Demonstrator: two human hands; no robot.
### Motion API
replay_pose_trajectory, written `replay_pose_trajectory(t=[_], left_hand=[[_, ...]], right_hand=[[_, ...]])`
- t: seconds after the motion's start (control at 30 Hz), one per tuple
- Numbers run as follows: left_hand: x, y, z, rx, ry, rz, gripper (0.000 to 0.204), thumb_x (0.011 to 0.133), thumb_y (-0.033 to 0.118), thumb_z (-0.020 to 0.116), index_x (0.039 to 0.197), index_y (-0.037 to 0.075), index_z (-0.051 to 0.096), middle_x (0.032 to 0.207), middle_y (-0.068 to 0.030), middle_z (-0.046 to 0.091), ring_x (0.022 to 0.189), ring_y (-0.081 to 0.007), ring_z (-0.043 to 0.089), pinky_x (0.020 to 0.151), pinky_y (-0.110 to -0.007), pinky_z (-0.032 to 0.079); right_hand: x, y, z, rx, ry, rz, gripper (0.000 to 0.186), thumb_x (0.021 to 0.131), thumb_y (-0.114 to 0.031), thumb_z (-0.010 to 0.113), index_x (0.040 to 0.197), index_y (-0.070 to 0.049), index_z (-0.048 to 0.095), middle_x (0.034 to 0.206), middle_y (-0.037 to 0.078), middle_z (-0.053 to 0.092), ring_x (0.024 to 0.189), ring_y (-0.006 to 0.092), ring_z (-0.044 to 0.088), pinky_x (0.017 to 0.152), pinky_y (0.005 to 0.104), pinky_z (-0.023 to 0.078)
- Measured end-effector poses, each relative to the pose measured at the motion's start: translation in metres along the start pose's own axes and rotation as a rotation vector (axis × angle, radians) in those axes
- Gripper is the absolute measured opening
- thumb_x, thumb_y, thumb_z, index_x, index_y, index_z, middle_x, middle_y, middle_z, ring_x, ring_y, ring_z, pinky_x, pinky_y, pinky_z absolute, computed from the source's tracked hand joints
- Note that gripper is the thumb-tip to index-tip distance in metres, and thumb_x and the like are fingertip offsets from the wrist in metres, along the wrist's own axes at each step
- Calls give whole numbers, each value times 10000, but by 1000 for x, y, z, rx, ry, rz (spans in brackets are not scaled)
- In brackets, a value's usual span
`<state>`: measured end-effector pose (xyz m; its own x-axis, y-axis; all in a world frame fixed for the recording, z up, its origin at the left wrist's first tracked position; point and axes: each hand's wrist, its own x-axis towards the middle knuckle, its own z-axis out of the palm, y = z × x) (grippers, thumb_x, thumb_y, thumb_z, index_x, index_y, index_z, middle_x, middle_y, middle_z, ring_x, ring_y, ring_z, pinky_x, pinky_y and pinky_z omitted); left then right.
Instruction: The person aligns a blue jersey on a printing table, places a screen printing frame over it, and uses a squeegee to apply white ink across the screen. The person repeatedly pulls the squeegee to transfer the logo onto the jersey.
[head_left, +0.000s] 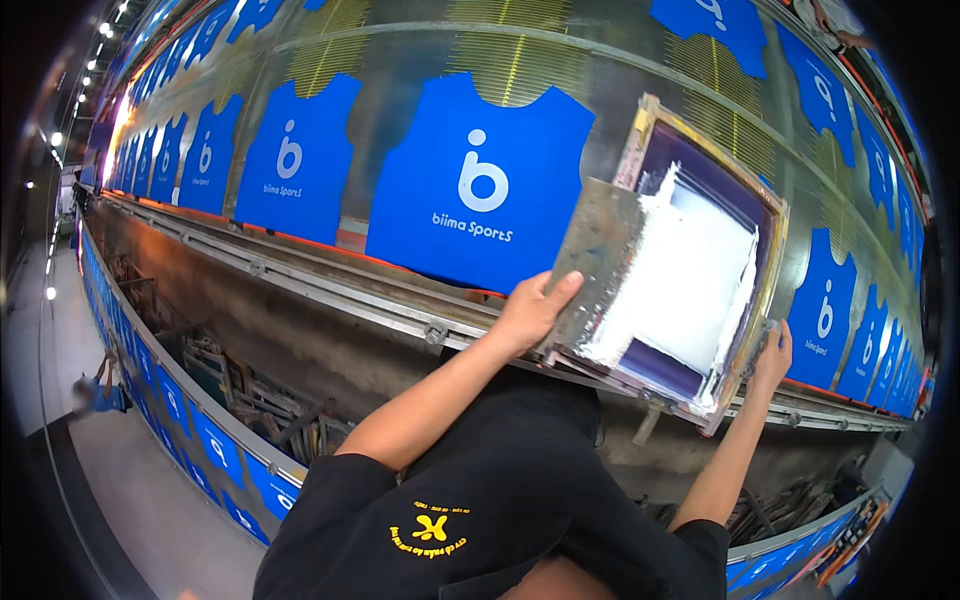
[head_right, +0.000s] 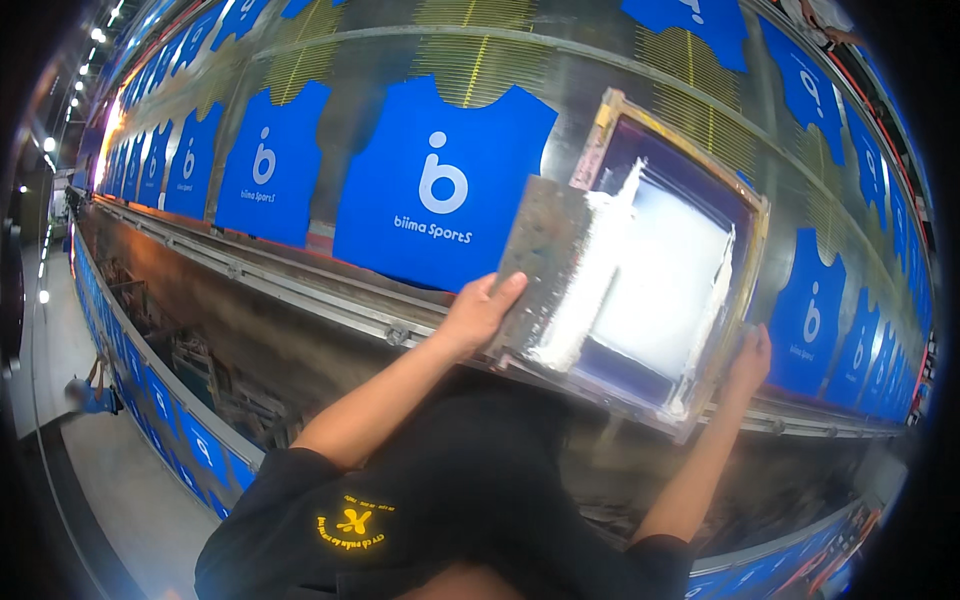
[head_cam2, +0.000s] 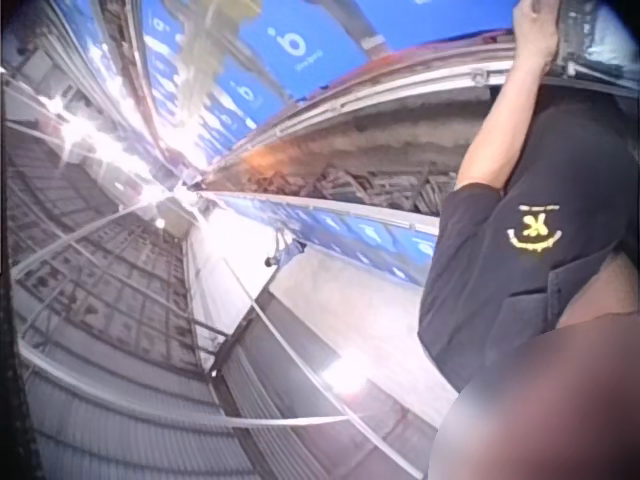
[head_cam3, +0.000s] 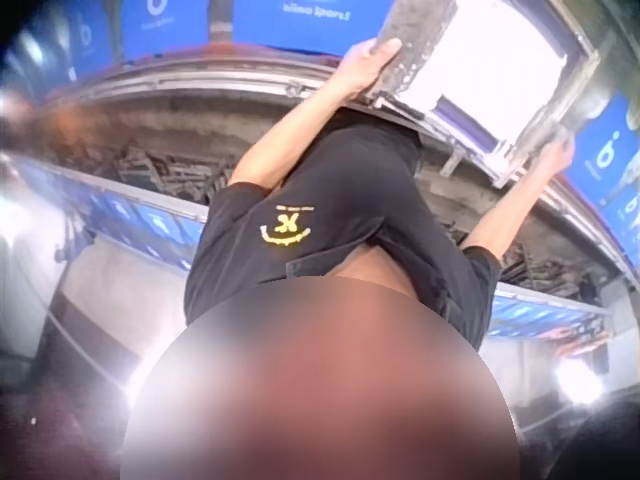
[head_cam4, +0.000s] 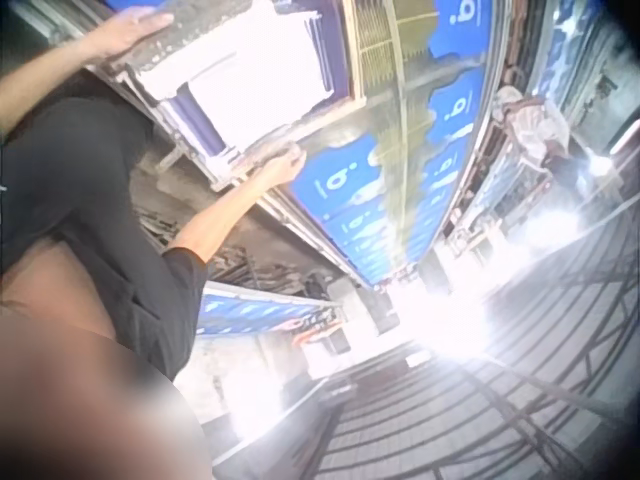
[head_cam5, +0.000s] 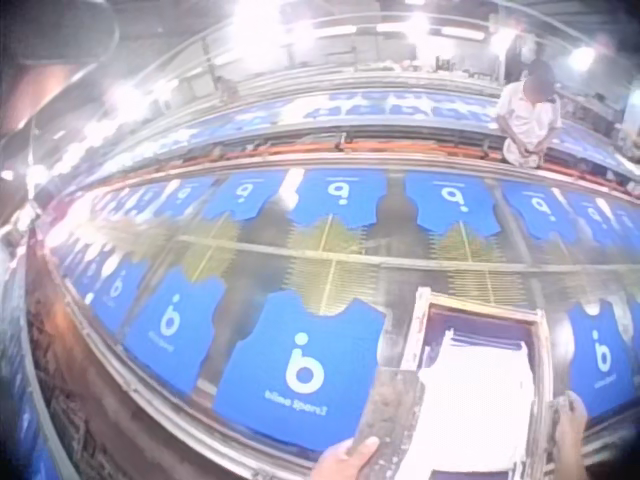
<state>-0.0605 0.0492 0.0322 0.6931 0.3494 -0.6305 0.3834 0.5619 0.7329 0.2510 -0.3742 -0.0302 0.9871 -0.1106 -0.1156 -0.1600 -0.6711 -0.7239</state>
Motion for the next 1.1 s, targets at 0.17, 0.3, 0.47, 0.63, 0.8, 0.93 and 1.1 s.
replay_pose_trajectory(t=[0.17, 0.3, 0.47, 0.63, 0.8, 0.93, 1.1], left_hand=[[5, 42, -95, 53, 101, 35, 541, 1083, 445, 662, 1341, -30, 683, 1203, -73, 754, 1065, -108, 653, 948, -297, 531], [20, 56, -185, 396, 307, 143, 543, 1087, 445, 653, 1328, -41, 682, 1223, -83, 737, 1100, -129, 638, 977, -307, 514], [20, 53, -268, 48, 282, 124, 522, 1100, 446, 628, 1265, -44, 693, 1164, -54, 732, 1032, -104, 646, 918, -285, 521], [5, 57, -298, 70, 376, 53, 542, 1099, 450, 624, 1296, -52, 676, 1205, -66, 720, 1089, -129, 634, 973, -308, 504], [-6, 101, -290, 266, 391, 300, 514, 1067, 422, 690, 1301, -36, 680, 1225, -61, 724, 1102, -142, 637, 986, -317, 508], [21, 158, -272, 622, 225, 347, 548, 957, 437, 815, 1268, -3, 715, 1146, -74, 770, 995, -136, 689, 897, -322, 551], [118, 205, -242, 1445, 82, 694, 395, 878, 438, 843, 1079, 111, 746, 917, -76, 747, 808, -282, 713, 725, -398, 554]], right_hand=[[-85, -115, 79, 78, 44, -14, 395, 1062, -213, 626, 1409, -33, 682, 1298, 114, 728, 1109, 192, 652, 1000, 327, 500], [-124, -178, 173, 152, 28, -106, 363, 1053, -196, 667, 1384, -51, 700, 1235, 70, 739, 1059, 149, 639, 958, 308, 507], [-174, -199, 267, 350, -51, -49, 329, 1054, -164, 677, 1358, -40, 704, 914, -24, 605, 787, 60, 499, 692, 260, 399], [-218, -208, 296, 409, -72, -35, 347, 1058, -155, 652, 1354, 24, 677, 1288, 143, 720, 1164, 193, 667, 1021, 326, 513], [-236, -220, 317, 313, -81, -83, 391, 1035, -174, 665, 1397, -28, 650, 1281, 162, 724, 1143, 223, 686, 994, 348, 524], [-239, -228, 319, 141, -131, -23, 416, 1013, -212, 693, 1410, -98, 645, 1223, 159, 739, 1051, 245, 709, 930, 377, 544], [-237, -229, 320, 83, -160, 20, 427, 1040, -220, 684, 1441, -86, 623, 1298, 124, 706, 1137, 215, 677, 983, 350, 525]])
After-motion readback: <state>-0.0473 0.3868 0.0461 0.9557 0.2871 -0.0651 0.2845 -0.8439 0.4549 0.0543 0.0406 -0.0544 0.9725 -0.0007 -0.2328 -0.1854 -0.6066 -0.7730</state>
